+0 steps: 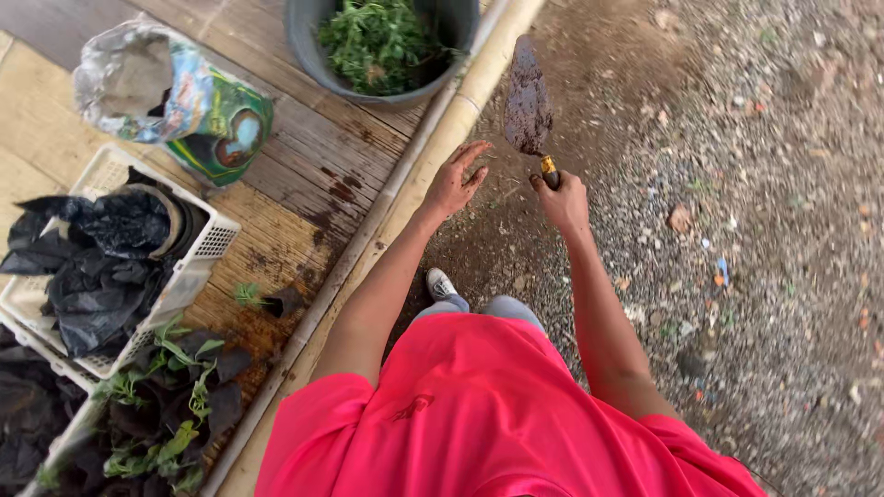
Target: The person takes seedlings from a bucket, uses a trowel to scoop soil from a wheelbarrow into small plastic bags, and plants the seedlings into the bags.
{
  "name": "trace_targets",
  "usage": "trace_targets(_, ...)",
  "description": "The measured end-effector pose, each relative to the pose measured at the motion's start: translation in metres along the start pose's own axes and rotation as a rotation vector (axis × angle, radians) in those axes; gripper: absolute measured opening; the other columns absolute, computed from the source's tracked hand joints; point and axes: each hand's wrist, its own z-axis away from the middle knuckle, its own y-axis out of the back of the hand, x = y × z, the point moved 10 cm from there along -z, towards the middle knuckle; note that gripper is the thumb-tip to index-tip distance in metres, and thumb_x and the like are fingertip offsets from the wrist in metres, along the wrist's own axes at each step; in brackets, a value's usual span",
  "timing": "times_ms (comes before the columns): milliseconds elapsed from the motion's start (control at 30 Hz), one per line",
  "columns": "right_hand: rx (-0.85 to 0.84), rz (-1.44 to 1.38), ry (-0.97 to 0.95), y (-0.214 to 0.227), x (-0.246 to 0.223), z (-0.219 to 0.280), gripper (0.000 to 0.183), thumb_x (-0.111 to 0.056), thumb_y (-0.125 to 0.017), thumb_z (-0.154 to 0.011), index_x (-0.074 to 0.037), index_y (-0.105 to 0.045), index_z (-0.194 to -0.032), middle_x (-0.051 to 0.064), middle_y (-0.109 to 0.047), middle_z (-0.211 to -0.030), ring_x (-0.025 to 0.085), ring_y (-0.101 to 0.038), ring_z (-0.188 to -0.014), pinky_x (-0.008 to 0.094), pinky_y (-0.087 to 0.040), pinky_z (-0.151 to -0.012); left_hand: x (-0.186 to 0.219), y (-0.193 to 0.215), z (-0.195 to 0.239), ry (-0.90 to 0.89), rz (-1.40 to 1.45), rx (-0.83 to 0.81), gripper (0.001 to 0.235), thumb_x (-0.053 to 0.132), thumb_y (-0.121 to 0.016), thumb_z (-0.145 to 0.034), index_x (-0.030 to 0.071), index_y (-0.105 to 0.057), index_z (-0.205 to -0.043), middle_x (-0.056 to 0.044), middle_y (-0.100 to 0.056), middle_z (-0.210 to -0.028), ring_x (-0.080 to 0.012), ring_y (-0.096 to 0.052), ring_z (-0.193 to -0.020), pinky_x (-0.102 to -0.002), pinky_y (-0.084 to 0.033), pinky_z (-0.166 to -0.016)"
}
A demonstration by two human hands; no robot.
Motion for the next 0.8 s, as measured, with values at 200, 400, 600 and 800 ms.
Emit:
trace_targets(200, -0.146, 0.01, 0.27, -0.074, -0.124, -0.053, 0.041, -0.033, -0.076, -0.092, 0.005, -0.065, -0.084, 0.014, -0.059, -0.062, 0.019, -0.05, -0.056, 0.041, -0.044, -0.056, -0.043, 0.099, 0.013, 0.11, 0.013, 0.205, 0.046, 0.028, -0.059, -0.107, 0.016, -0.051, -0.151, -0.01, -0.048, -0.158, -0.0342, -0.049, -0.144, -0.049, -0.043, -0.121)
trace_targets(400, -0.453, 0.042, 0.541, -0.213, -0.227, -0.066, 0.047, -0.033, -0.078, -0.093, 0.006, -0.057, -0.077, 0.014, -0.05, -0.06, 0.021, -0.043, -0.056, 0.043, -0.039, -0.054, -0.101, 0.19, 0.094, 0.451, 0.018, 0.511, 0.045, 0.028, -0.058, -0.107, 0.017, -0.052, -0.149, -0.007, -0.047, -0.159, -0.0328, -0.048, -0.144, -0.049, -0.047, -0.117)
trace_targets(600, -0.742, 0.094, 0.769, -0.31, -0.303, -0.041, 0.046, -0.033, -0.08, -0.093, 0.004, -0.059, -0.076, 0.009, -0.054, -0.06, 0.018, -0.045, -0.054, 0.039, -0.04, -0.055, -0.109, 0.241, 0.189, 0.555, -0.151, 0.909, 0.04, 0.023, -0.06, -0.108, 0.013, -0.055, -0.147, -0.008, -0.054, -0.152, -0.0309, -0.05, -0.143, -0.047, -0.047, -0.12)
trace_targets(800, -0.963, 0.12, 0.812, -0.349, -0.337, -0.024, 0.037, -0.031, -0.077, -0.095, 0.0, -0.062, -0.082, 0.006, -0.058, -0.063, 0.016, -0.049, -0.056, 0.038, -0.041, -0.054, -0.113, 0.245, 0.226, 0.685, -0.226, 1.098, 0.041, 0.026, -0.061, -0.108, 0.013, -0.057, -0.147, -0.007, -0.056, -0.151, -0.0278, -0.053, -0.142, -0.043, -0.049, -0.118)
